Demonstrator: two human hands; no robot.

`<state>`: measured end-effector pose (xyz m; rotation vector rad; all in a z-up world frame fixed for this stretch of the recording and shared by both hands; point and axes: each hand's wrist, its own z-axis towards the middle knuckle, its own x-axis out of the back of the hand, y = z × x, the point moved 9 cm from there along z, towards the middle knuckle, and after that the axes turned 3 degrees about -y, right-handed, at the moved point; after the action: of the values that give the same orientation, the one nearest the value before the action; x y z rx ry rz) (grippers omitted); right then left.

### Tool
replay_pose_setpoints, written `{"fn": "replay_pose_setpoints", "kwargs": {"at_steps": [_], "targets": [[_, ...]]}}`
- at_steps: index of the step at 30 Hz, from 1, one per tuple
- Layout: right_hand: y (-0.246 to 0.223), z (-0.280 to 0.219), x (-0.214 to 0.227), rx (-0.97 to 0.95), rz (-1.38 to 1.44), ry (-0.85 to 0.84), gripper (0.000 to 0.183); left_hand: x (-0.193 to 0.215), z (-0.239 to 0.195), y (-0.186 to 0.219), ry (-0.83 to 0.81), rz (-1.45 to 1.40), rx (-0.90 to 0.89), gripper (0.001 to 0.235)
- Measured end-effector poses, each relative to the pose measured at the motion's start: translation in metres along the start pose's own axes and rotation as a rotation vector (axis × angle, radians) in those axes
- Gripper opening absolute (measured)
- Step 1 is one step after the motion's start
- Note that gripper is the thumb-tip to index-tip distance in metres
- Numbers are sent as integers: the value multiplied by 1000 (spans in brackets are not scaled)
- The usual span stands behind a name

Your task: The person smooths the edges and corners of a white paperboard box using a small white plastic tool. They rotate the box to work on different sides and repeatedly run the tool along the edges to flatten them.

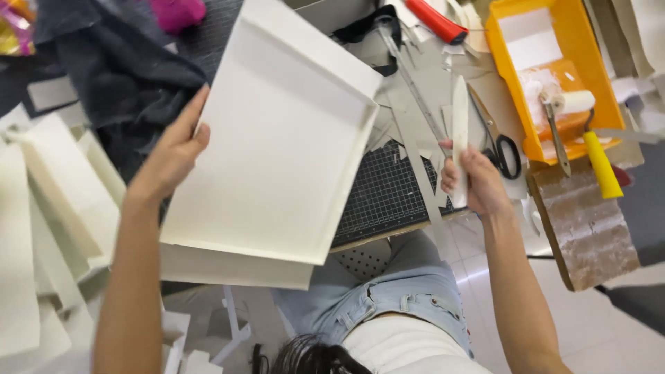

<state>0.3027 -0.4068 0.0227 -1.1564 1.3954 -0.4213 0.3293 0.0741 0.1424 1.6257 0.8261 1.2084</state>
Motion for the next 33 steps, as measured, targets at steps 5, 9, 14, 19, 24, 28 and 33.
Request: {"fn": "replay_pose_setpoints", "kwargs": {"at_steps": [5,9,14,19,24,28,33], "targets": [[21,7,-78,-77,-205,-146,69,-7,-28,105,-28,275,67,64],[48,22,-126,-233,-587,-139,45,-46,-29,144,-164,550,62,68],[76,40,-123,-226,-1199,-128,57,-81,-26,165,-191,714,112,68],[72,52,-124,37,-1529,-36,40,-113,-22,154,-154,532,56,67],[83,15,-177,376,-1849,-84,37,-113,-23,152,-133,532,100,66],[112,5,-175,366,-1776,-245,38,-113,-24,152,-129,530,112,66],[111,-20,-203,392,-1826,-221,59,-113,-23,154,-148,505,121,66]]}}
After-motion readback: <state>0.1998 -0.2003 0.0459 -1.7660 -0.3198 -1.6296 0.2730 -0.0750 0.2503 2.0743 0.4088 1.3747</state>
